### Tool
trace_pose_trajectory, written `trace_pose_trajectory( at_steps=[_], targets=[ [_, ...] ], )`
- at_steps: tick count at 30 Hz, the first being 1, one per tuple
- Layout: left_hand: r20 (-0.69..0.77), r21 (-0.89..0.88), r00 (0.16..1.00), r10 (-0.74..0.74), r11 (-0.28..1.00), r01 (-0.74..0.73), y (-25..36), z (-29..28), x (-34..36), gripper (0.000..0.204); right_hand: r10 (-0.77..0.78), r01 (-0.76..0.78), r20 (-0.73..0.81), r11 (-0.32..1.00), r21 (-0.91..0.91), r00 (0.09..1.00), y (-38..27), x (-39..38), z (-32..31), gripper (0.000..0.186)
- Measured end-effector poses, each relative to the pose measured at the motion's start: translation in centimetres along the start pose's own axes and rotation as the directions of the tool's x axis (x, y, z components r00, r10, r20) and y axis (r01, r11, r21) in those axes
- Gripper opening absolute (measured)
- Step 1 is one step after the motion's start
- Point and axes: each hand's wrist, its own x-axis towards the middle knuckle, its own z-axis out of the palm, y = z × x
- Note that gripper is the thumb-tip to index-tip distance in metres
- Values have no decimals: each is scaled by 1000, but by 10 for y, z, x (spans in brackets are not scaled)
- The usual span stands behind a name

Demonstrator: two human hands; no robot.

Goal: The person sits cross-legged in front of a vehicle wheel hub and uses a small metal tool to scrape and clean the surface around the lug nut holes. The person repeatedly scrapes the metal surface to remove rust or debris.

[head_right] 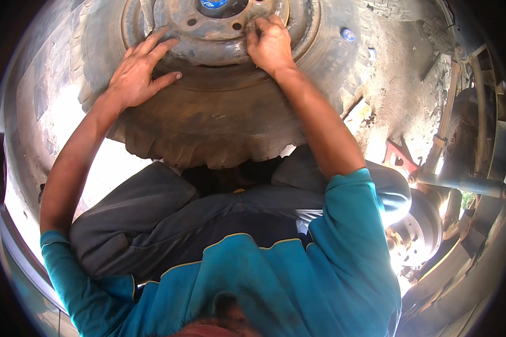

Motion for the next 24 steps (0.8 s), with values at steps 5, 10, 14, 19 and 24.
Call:
trace_pose_trajectory(
  at_steps=[5, 10, 14, 19, 24],
  targets=[
    [5, -6, 1000, 0, 1000, 0, 2, -3, -1, 69, 19, -19, -25, 1000, 10, 1000, 4, 2, -1, 21],
    [-3, 5, 1000, -4, 1000, 4, 2, -3, 0, 69, 55, -55, -2, 998, -25, 998, 6, 2, -2, 24],
    [-8, -1, 1000, 4, 1000, -4, -1, -2, -1, 70, 30, -31, 64, 999, 16, 998, 0, -1, -5, 26],
    [-7, -10, 1000, 14, 1000, -14, 2, -5, 2, 70, 64, -63, -7, 998, 13, 998, 5, 0, -1, 22],
    [-7, 13, 1000, -4, 1000, 4, 1, -1, -1, 70, 24, -24, -18, 1000, -15, 1000, 3, 0, 1, 21]
  ],
)
